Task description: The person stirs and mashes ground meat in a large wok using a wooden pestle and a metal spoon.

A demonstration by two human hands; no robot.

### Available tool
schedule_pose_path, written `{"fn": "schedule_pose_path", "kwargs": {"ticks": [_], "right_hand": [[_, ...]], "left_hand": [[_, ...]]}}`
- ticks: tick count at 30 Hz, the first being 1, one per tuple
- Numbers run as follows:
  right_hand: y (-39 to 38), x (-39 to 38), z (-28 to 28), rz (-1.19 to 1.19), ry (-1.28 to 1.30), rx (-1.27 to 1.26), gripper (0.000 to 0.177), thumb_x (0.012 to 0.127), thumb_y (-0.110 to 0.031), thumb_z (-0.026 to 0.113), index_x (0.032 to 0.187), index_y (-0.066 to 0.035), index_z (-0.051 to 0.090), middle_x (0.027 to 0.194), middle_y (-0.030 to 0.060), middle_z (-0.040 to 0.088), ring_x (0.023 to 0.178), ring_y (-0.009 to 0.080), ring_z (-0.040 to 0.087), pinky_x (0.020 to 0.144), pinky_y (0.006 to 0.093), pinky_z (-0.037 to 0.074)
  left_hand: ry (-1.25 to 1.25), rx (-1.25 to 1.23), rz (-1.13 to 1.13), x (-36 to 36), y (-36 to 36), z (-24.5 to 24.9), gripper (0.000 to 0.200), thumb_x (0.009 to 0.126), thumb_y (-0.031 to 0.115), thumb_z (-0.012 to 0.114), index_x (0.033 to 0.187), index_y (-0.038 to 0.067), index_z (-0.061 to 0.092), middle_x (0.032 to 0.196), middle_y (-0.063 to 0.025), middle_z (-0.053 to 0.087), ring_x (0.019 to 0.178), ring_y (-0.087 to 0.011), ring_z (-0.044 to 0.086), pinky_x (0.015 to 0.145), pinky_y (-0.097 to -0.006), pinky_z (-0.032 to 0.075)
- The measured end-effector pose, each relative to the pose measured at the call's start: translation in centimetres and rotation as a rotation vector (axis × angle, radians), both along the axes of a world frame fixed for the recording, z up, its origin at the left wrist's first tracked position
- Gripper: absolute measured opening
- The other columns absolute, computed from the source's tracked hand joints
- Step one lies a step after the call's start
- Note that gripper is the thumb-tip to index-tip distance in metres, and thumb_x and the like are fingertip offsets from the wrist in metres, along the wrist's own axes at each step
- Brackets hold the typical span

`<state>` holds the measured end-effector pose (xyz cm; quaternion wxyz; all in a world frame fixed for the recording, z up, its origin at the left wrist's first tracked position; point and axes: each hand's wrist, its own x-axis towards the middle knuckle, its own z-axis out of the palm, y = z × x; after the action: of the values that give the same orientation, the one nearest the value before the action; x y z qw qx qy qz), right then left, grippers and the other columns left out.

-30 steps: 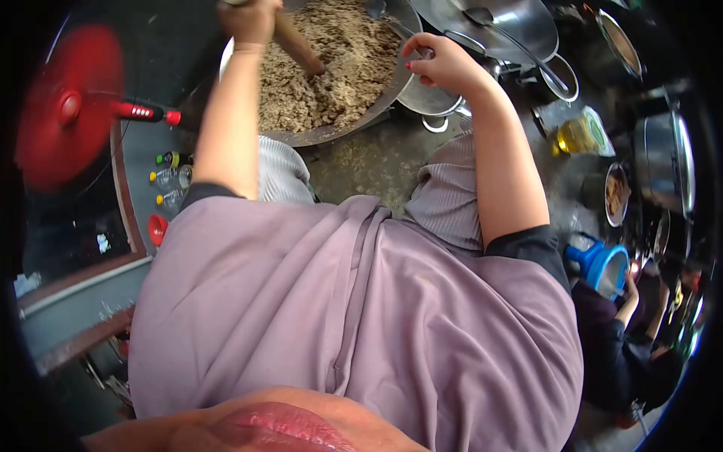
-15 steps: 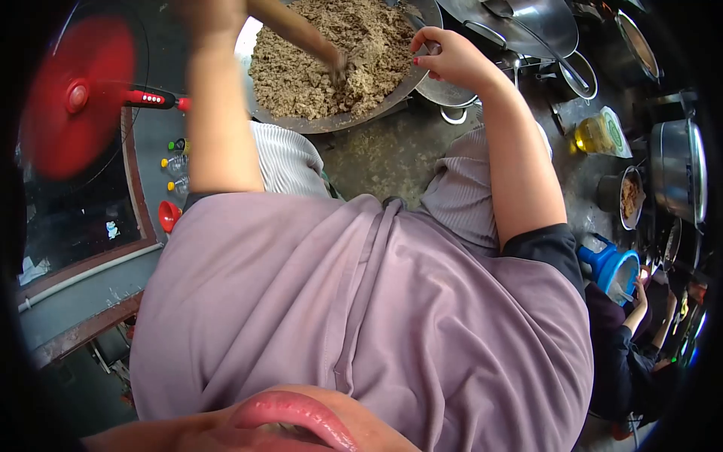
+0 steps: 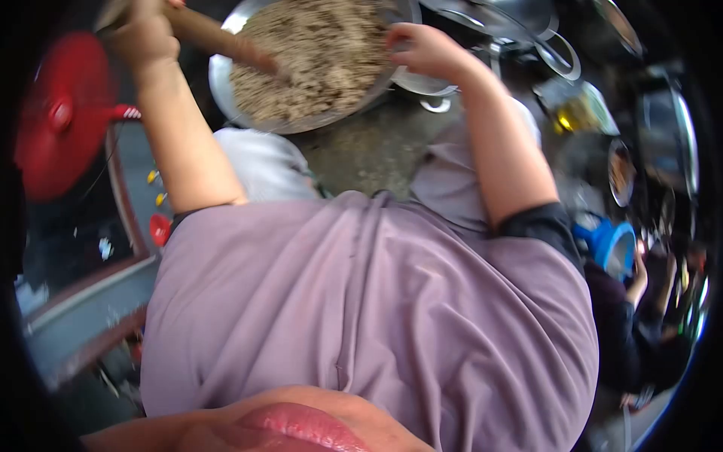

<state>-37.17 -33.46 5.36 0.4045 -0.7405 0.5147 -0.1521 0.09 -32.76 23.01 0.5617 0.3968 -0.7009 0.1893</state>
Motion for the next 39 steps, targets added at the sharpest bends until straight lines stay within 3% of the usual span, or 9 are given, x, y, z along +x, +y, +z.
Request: {"fn": "schedule_pose_path", "kwargs": {"ticks": [4,8,14,17,22,27,32,35,39], "right_hand": [[0.9,1.3,0.3,0.066,0.15,-0.116,0.037,0.076,-0.024,0.072,0.111,-0.012,0.065,0.105,0.0078,0.069,0.096,0.0241,0.066,0.084,0.0376,0.05],[0.7,1.5,-0.7,0.118,0.158,-0.16,0.036,0.076,-0.03,0.074,0.108,-0.014,0.066,0.104,0.0074,0.069,0.101,0.0272,0.064,0.085,0.039,0.049],[0.3,1.4,-1.8,0.153,0.087,-0.105,0.036,0.077,-0.031,0.074,0.107,-0.014,0.065,0.107,0.0068,0.068,0.104,0.0269,0.062,0.088,0.0394,0.048],[0.7,1.6,-2.0,0.169,0.094,-0.084,0.035,0.078,-0.031,0.074,0.107,-0.014,0.065,0.107,0.007,0.068,0.104,0.0272,0.063,0.088,0.0393,0.048],[1.4,1.5,-1.3,0.165,0.105,-0.114,0.033,0.078,-0.031,0.074,0.105,-0.015,0.065,0.106,0.0074,0.068,0.104,0.0276,0.063,0.087,0.0394,0.048],[0.9,0.8,-1.3,0.153,0.091,-0.113,0.034,0.078,-0.029,0.074,0.106,-0.014,0.064,0.107,0.0081,0.068,0.104,0.0279,0.063,0.087,0.0386,0.048],[1.0,0.9,-1.8,0.177,0.119,-0.121,0.034,0.077,-0.027,0.074,0.106,-0.013,0.063,0.106,0.0081,0.068,0.102,0.0282,0.063,0.086,0.0384,0.048],[1.5,1.6,-1.9,0.193,0.12,-0.134,0.034,0.077,-0.027,0.073,0.105,-0.012,0.062,0.103,0.009,0.068,0.101,0.0285,0.064,0.084,0.0391,0.048],[1.1,1.3,-2.7,0.137,0.108,-0.171,0.033,0.078,-0.027,0.073,0.104,-0.011,0.062,0.101,0.0103,0.068,0.094,0.0269,0.064,0.081,0.0399,0.049]], "left_hand": [[0.721,0.35,-0.002,-3.2,-6.7,-9.8,0.014,0.073,0.005,0.073,0.08,-0.006,0.067,0.074,-0.0124,0.067,0.066,-0.0204,0.066,0.055,-0.0297,0.052],[0.702,0.336,0.235,-1.7,-3.5,-4.8,0.021,0.073,0.017,0.072,0.077,-0.003,0.067,0.075,-0.0103,0.068,0.069,-0.0182,0.066,0.069,-0.0332,0.053],[0.514,0.155,-0.337,10.5,-6.0,-3.0,0.023,0.072,0.008,0.066,0.087,-0.009,0.066,0.078,-0.014,0.065,0.074,-0.0222,0.064,0.075,-0.0361,0.055],[0.287,0.525,0.234,-4.6,-2.9,-4.7,0.014,0.072,0.005,0.066,0.081,-0.005,0.062,0.073,-0.0105,0.062,0.067,-0.0194,0.062,0.069,-0.0363,0.054],[0.975,0.317,-0.051,-3.5,-6.4,-10.3,0.007,0.074,0.002,0.064,0.072,-0.003,0.059,0.066,-0.0088,0.06,0.058,-0.0163,0.058,0.063,-0.0322,0.051],[0.485,0.069,-0.291,-1.3,0.0,0.2,0.006,0.072,-0.003,0.058,0.077,-0.002,0.062,0.072,-0.0111,0.063,0.065,-0.0198,0.062,0.066,-0.0326,0.052],[0.109,0.219,-0.172,2.2,-3.2,-5.0,0.017,0.069,0.002,0.06,0.083,-0.001,0.07,0.077,-0.0116,0.069,0.074,-0.0228,0.067,0.076,-0.0333,0.054],[0.749,0.322,-0.263,-11.1,-4.5,-12.5,0.006,0.071,-0.002,0.06,0.067,-0.003,0.064,0.062,-0.009,0.063,0.056,-0.0163,0.062,0.059,-0.03,0.052],[0.8,0.234,-0.343,-12.5,-2.8,-9.6,0.014,0.075,-0.003,0.062,0.065,0.002,0.054,0.059,-0.007,0.058,0.051,-0.0152,0.057,0.053,-0.0293,0.05]]}}
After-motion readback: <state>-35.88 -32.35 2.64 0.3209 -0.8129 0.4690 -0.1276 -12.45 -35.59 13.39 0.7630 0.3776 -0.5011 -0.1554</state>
